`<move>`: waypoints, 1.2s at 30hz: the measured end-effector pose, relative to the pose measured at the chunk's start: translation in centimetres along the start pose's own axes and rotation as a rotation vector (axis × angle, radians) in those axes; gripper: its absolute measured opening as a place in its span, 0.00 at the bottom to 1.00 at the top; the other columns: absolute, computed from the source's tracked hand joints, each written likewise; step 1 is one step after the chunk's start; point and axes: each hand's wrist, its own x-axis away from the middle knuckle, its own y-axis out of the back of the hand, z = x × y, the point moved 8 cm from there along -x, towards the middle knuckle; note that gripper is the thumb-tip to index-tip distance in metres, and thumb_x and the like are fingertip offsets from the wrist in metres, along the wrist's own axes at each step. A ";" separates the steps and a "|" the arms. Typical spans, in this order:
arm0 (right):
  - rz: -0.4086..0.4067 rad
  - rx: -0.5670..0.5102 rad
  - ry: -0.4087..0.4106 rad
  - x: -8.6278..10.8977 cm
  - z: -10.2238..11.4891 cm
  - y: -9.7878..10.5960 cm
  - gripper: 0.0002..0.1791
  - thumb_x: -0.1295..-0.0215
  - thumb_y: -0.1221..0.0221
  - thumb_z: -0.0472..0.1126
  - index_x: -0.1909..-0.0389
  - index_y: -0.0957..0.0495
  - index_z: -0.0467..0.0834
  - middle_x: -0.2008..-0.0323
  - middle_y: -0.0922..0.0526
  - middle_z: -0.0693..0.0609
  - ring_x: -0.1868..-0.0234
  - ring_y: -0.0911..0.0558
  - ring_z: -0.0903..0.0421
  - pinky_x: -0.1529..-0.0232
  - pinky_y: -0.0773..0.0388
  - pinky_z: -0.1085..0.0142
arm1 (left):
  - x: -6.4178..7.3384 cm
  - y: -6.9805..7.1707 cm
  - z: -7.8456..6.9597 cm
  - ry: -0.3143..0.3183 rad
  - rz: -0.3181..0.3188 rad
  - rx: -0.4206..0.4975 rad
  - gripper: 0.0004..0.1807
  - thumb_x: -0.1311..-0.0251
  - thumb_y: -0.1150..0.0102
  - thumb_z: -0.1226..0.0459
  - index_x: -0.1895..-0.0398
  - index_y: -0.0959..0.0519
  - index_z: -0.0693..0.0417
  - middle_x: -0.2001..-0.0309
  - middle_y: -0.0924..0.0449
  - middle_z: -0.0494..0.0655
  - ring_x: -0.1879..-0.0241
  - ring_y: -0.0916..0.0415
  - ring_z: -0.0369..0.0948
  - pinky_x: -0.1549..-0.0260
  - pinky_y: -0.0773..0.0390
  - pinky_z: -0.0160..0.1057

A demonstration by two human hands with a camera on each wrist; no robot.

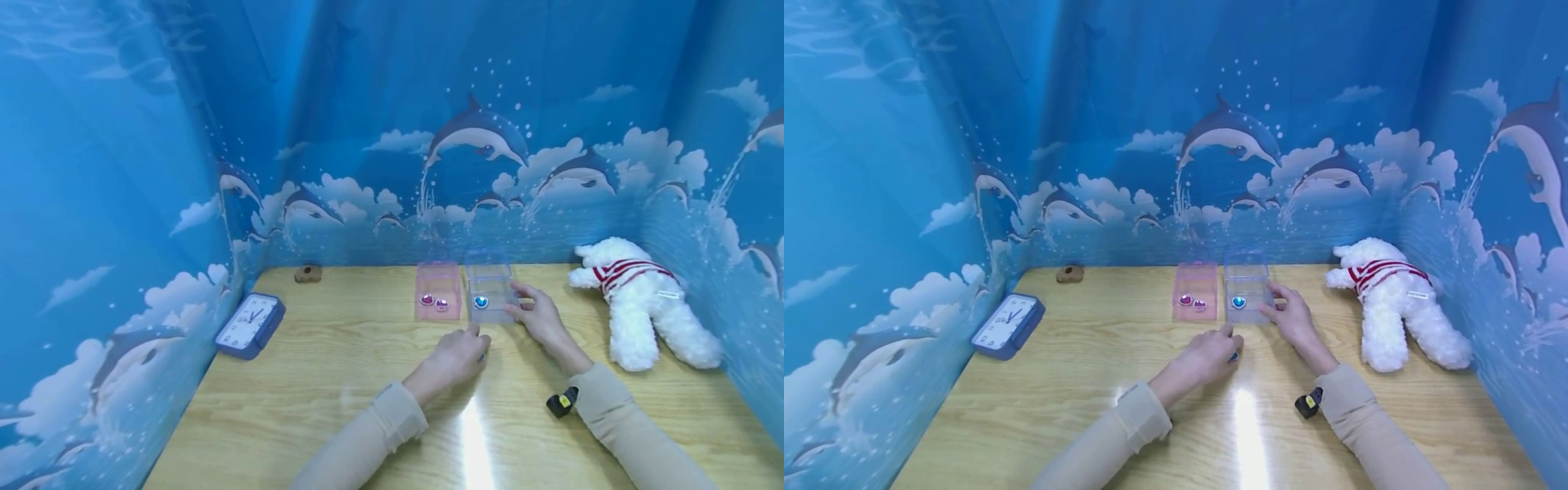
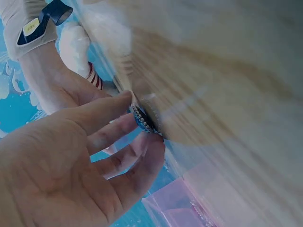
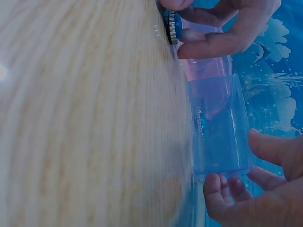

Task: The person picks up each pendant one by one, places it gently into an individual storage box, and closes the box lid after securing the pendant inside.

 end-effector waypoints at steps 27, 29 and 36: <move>-0.013 -0.020 0.008 0.2 -0.2 0.3 0.36 0.22 0.40 0.40 0.19 0.40 0.37 0.28 0.32 0.29 0.32 0.24 0.29 0.48 0.15 0.66 | -0.6 2.1 0.0 -0.020 -0.091 0.143 0.14 0.27 0.37 0.62 0.41 0.18 0.44 0.43 0.22 0.44 0.56 0.19 0.37 0.59 0.17 0.27; -0.003 -0.027 0.010 0.2 -0.3 0.2 0.36 0.21 0.41 0.41 0.19 0.41 0.37 0.27 0.32 0.28 0.31 0.25 0.28 0.50 0.16 0.70 | -0.9 2.8 0.1 -0.023 -0.124 0.149 0.15 0.28 0.37 0.62 0.40 0.18 0.42 0.44 0.22 0.43 0.55 0.19 0.37 0.59 0.17 0.27; 0.015 -0.081 0.033 0.3 -0.3 0.1 0.37 0.23 0.39 0.40 0.19 0.42 0.37 0.27 0.33 0.27 0.31 0.25 0.28 0.58 0.18 0.77 | -2.3 5.6 0.5 0.004 -0.258 0.099 0.17 0.28 0.36 0.61 0.39 0.18 0.40 0.41 0.21 0.43 0.58 0.18 0.37 0.71 0.23 0.26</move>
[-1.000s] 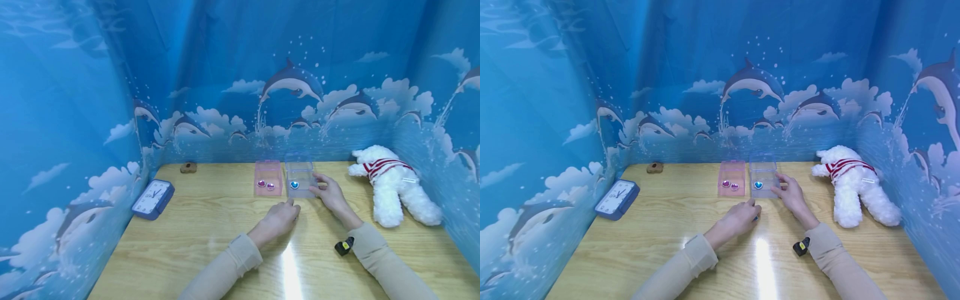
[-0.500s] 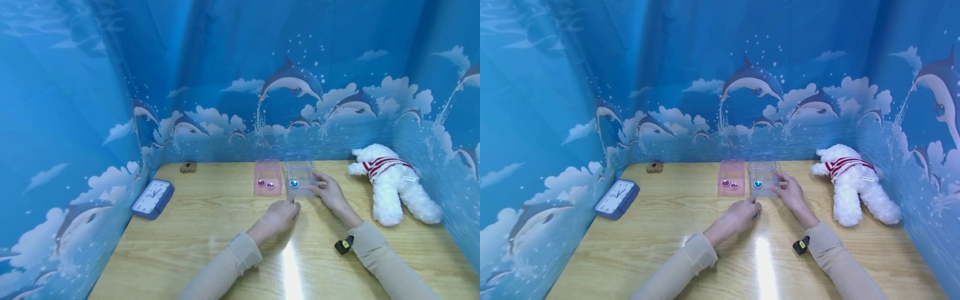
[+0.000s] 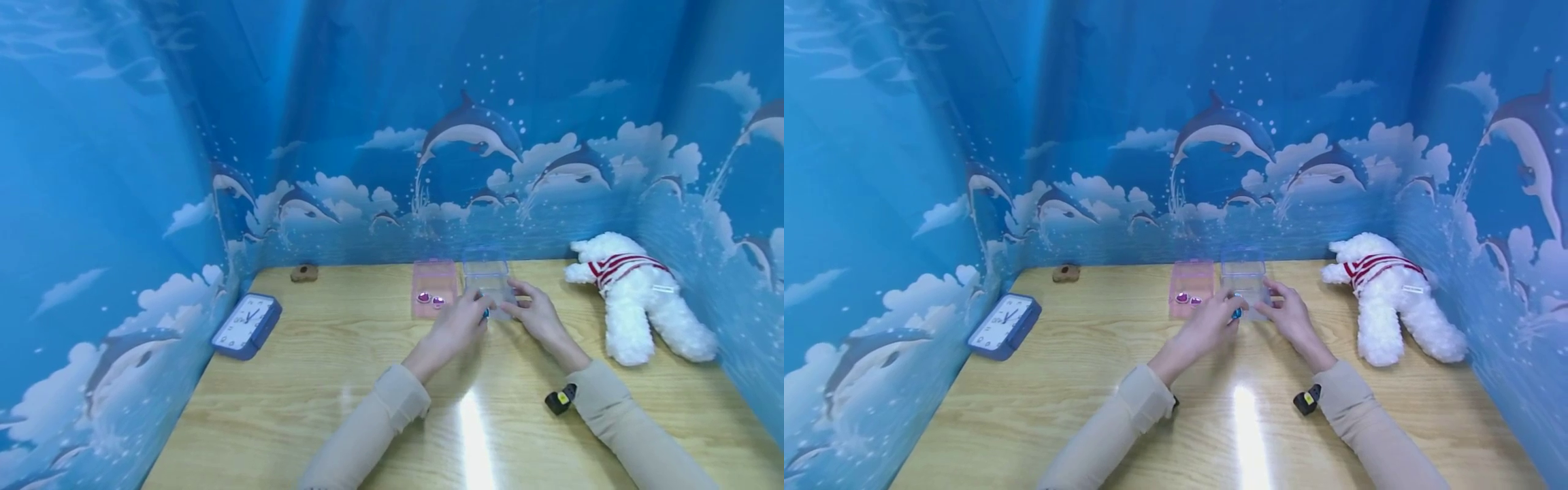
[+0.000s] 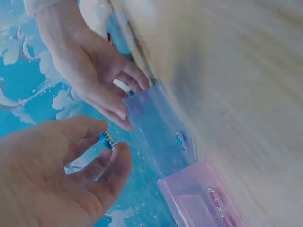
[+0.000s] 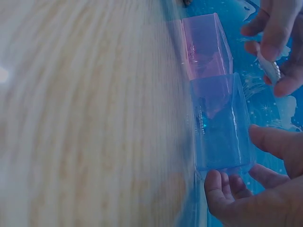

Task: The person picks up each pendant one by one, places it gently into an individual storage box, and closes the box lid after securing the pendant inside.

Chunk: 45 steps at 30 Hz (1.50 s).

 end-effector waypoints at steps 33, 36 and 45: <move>-0.027 -0.039 -0.011 0.2 0.1 0.0 0.39 0.26 0.37 0.35 0.19 0.43 0.37 0.31 0.30 0.28 0.38 0.22 0.35 0.57 0.22 0.78 | -6.5 -2.2 0.7 0.154 0.003 0.067 0.20 0.32 0.34 0.62 0.39 0.15 0.34 0.38 0.21 0.43 0.42 0.18 0.44 0.42 0.15 0.42; -0.027 -0.041 -0.016 0.1 0.2 -0.2 0.39 0.26 0.37 0.35 0.19 0.43 0.37 0.31 0.30 0.28 0.38 0.22 0.36 0.58 0.22 0.78 | -6.6 -2.4 1.0 0.179 0.007 0.093 0.20 0.30 0.35 0.62 0.38 0.15 0.35 0.39 0.21 0.43 0.42 0.18 0.45 0.43 0.15 0.42; -0.022 -0.055 -0.013 0.4 0.1 -0.1 0.40 0.25 0.37 0.36 0.18 0.44 0.39 0.30 0.30 0.29 0.35 0.23 0.33 0.55 0.22 0.77 | -7.3 -3.3 1.1 0.248 0.039 0.133 0.18 0.28 0.37 0.59 0.38 0.16 0.32 0.33 0.22 0.42 0.38 0.18 0.46 0.45 0.13 0.41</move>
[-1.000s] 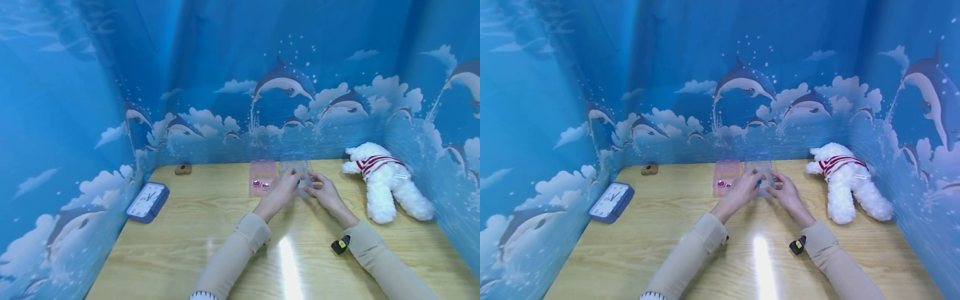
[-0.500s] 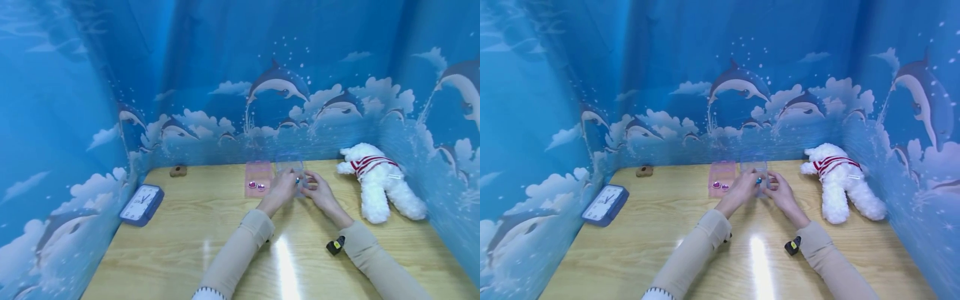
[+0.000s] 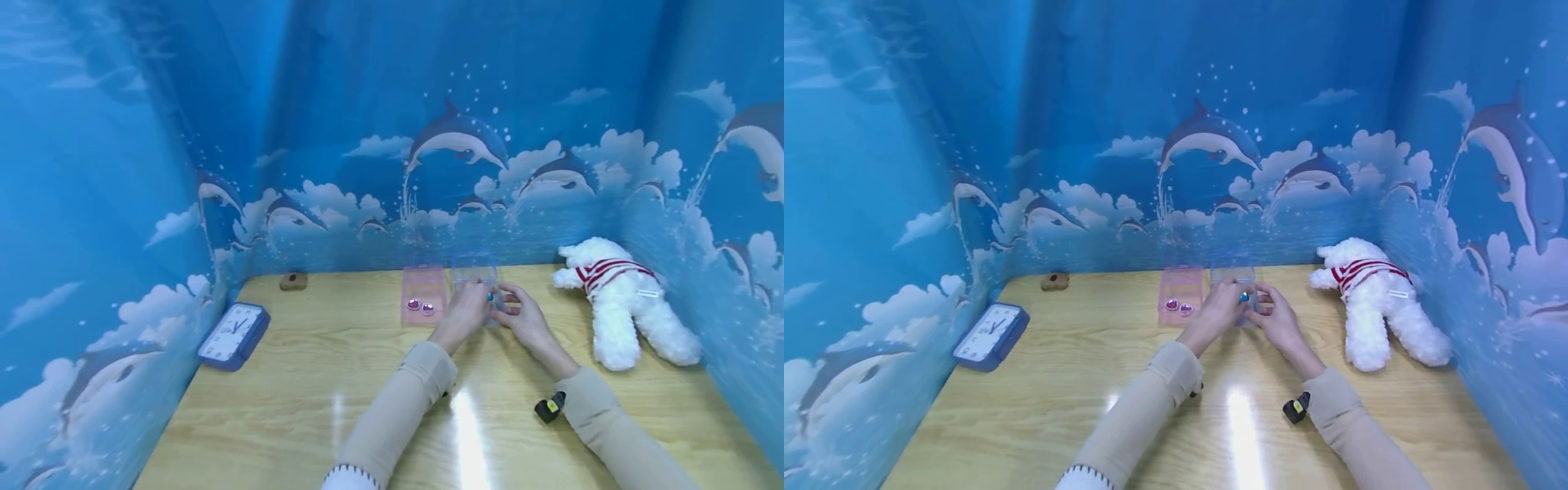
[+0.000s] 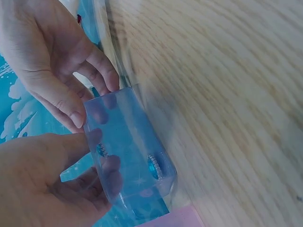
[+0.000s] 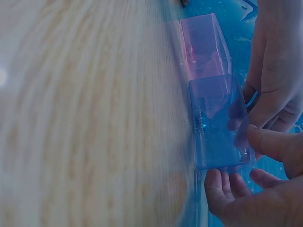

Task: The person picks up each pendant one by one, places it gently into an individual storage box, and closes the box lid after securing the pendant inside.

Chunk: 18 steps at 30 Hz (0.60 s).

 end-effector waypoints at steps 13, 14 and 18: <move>-0.002 -0.006 0.011 0.0 -0.3 0.3 0.39 0.25 0.38 0.36 0.19 0.43 0.38 0.32 0.29 0.29 0.39 0.21 0.37 0.59 0.20 0.76 | -0.4 -0.2 -0.4 -0.050 -0.012 -0.074 0.21 0.36 0.31 0.65 0.44 0.14 0.33 0.42 0.12 0.39 0.41 0.17 0.41 0.39 0.17 0.40; 0.000 -0.006 0.006 0.0 -0.3 0.2 0.39 0.25 0.38 0.36 0.18 0.43 0.38 0.32 0.29 0.29 0.38 0.22 0.36 0.58 0.20 0.76 | -0.3 0.0 -0.2 -0.040 -0.010 -0.046 0.22 0.37 0.31 0.67 0.42 0.14 0.34 0.42 0.12 0.39 0.41 0.17 0.42 0.40 0.16 0.40; 0.006 0.007 -0.011 0.1 -0.3 0.2 0.39 0.24 0.39 0.37 0.18 0.44 0.40 0.31 0.30 0.30 0.36 0.23 0.35 0.54 0.18 0.71 | 0.0 0.8 0.5 -0.009 -0.006 0.031 0.29 0.36 0.38 0.73 0.34 0.18 0.38 0.38 0.14 0.43 0.40 0.16 0.44 0.42 0.14 0.40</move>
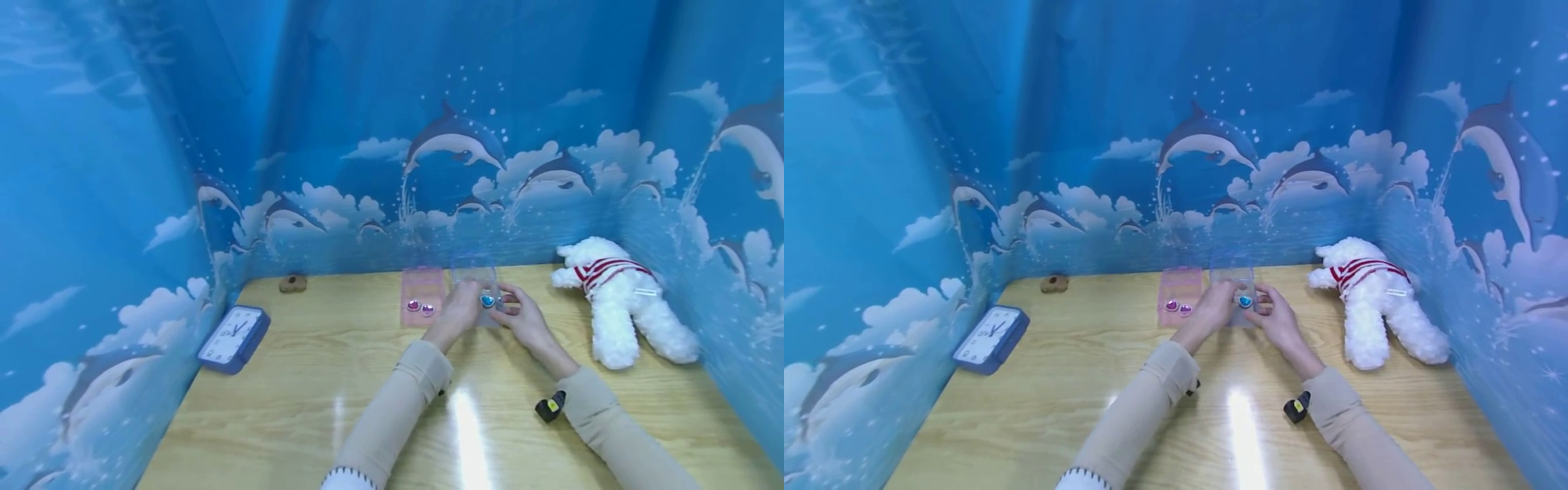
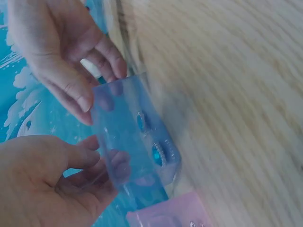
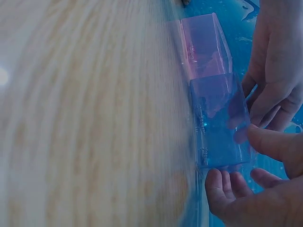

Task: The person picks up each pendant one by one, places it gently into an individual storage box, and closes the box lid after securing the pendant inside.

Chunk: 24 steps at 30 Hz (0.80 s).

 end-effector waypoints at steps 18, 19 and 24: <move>0.017 -0.020 -0.045 -2.2 1.4 0.8 0.47 0.17 0.57 0.63 0.15 0.60 0.36 0.19 0.46 0.28 0.20 0.40 0.29 0.23 0.32 0.39 | 1.3 2.9 3.4 0.073 -0.073 0.758 0.29 0.15 0.63 0.53 0.20 0.40 0.59 0.34 0.25 0.68 0.40 0.21 0.53 0.32 0.22 0.54; 0.027 -0.033 -0.055 -2.4 1.5 0.8 0.48 0.17 0.61 0.65 0.15 0.63 0.36 0.18 0.49 0.28 0.19 0.42 0.30 0.21 0.34 0.39 | 1.3 2.8 3.6 0.091 -0.069 0.782 0.31 0.16 0.63 0.52 0.20 0.41 0.59 0.29 0.28 0.66 0.31 0.26 0.54 0.26 0.27 0.55; 0.065 -0.092 -0.112 -3.1 1.7 0.4 0.50 0.20 0.75 0.71 0.15 0.70 0.39 0.16 0.54 0.30 0.16 0.48 0.31 0.18 0.42 0.38 | 1.1 2.3 4.2 0.156 -0.021 0.902 0.34 0.17 0.64 0.49 0.18 0.46 0.59 0.20 0.39 0.63 0.19 0.41 0.58 0.18 0.40 0.57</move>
